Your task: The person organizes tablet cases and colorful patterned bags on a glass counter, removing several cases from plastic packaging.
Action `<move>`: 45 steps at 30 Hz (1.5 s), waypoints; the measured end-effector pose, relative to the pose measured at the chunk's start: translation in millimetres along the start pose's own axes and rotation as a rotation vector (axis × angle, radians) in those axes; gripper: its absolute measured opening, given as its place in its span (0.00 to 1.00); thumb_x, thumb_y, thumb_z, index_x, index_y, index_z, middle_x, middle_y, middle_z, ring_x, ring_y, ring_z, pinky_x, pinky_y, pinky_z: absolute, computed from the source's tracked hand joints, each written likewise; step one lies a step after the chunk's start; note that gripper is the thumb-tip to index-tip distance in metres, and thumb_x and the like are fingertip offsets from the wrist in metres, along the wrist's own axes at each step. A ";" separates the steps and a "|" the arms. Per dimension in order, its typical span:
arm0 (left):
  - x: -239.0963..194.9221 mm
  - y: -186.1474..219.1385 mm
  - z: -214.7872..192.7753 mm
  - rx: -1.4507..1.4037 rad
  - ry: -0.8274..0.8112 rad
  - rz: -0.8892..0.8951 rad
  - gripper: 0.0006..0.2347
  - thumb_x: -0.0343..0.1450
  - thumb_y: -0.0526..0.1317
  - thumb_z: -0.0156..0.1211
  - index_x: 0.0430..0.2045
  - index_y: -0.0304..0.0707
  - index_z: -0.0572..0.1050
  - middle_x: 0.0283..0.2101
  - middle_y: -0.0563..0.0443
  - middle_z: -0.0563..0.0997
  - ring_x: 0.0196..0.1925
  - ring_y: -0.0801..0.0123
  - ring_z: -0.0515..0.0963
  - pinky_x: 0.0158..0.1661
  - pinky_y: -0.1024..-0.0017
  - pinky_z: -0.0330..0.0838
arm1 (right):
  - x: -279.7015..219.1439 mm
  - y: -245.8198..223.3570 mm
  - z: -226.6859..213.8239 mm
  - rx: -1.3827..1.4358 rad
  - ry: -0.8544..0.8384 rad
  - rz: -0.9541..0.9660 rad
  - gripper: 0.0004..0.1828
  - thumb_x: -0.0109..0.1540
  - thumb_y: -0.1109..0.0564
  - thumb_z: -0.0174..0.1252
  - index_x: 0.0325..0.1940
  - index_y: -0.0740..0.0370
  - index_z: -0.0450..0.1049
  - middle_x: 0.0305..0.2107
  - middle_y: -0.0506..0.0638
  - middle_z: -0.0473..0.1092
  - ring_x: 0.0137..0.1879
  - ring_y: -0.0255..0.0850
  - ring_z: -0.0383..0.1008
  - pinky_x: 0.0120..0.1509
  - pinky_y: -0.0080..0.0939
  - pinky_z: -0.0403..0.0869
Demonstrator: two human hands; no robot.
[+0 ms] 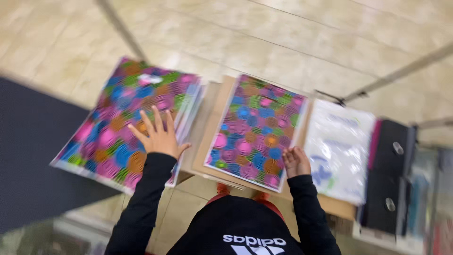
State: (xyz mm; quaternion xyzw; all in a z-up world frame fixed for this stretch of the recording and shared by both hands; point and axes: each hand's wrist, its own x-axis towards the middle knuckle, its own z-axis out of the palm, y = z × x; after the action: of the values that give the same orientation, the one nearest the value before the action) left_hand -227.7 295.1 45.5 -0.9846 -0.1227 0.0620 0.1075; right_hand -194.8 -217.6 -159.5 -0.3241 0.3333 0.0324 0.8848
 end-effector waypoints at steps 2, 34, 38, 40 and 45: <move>-3.6 49.6 -25.6 -0.208 0.186 0.193 0.61 0.59 0.69 0.76 0.90 0.40 0.56 0.94 0.25 0.46 0.93 0.17 0.35 0.74 0.03 0.26 | -22.7 -9.7 -69.3 -0.077 0.045 -0.041 0.04 0.75 0.56 0.69 0.51 0.48 0.79 0.40 0.50 0.83 0.51 0.51 0.89 0.59 0.49 0.89; -206.5 708.3 25.1 -0.111 -0.744 1.122 0.43 0.74 0.82 0.50 0.44 0.36 0.92 0.50 0.38 0.94 0.64 0.42 0.90 0.64 0.48 0.84 | -229.6 -141.6 -372.3 0.272 0.645 -0.467 0.09 0.73 0.57 0.70 0.54 0.51 0.76 0.31 0.53 0.81 0.37 0.46 0.89 0.44 0.42 0.89; -210.3 705.5 35.8 -0.250 -0.934 0.933 0.35 0.74 0.76 0.60 0.36 0.37 0.90 0.36 0.46 0.95 0.55 0.47 0.94 0.58 0.57 0.87 | -231.1 -147.8 -377.9 0.273 0.642 -0.485 0.10 0.72 0.57 0.72 0.53 0.51 0.76 0.30 0.54 0.81 0.37 0.46 0.89 0.44 0.42 0.89; -210.6 697.5 50.0 -0.426 -1.016 0.779 0.32 0.70 0.73 0.71 0.34 0.37 0.88 0.32 0.46 0.93 0.43 0.54 0.93 0.46 0.65 0.89 | -233.2 -150.6 -379.4 0.274 0.642 -0.492 0.10 0.72 0.57 0.72 0.53 0.52 0.77 0.30 0.55 0.81 0.37 0.47 0.89 0.43 0.42 0.89; -219.8 696.2 91.5 -0.833 -1.128 0.470 0.28 0.65 0.65 0.87 0.31 0.36 0.86 0.25 0.43 0.86 0.25 0.61 0.88 0.24 0.69 0.86 | -242.0 -156.5 -371.1 0.256 0.640 -0.495 0.10 0.72 0.57 0.72 0.53 0.53 0.77 0.30 0.55 0.81 0.37 0.47 0.89 0.44 0.43 0.89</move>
State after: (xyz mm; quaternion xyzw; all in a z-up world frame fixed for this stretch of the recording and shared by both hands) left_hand -293.7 -402.1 -180.2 -0.7626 0.0415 0.5285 -0.3708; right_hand -550.9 -523.4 -135.9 -0.2758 0.5046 -0.3247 0.7509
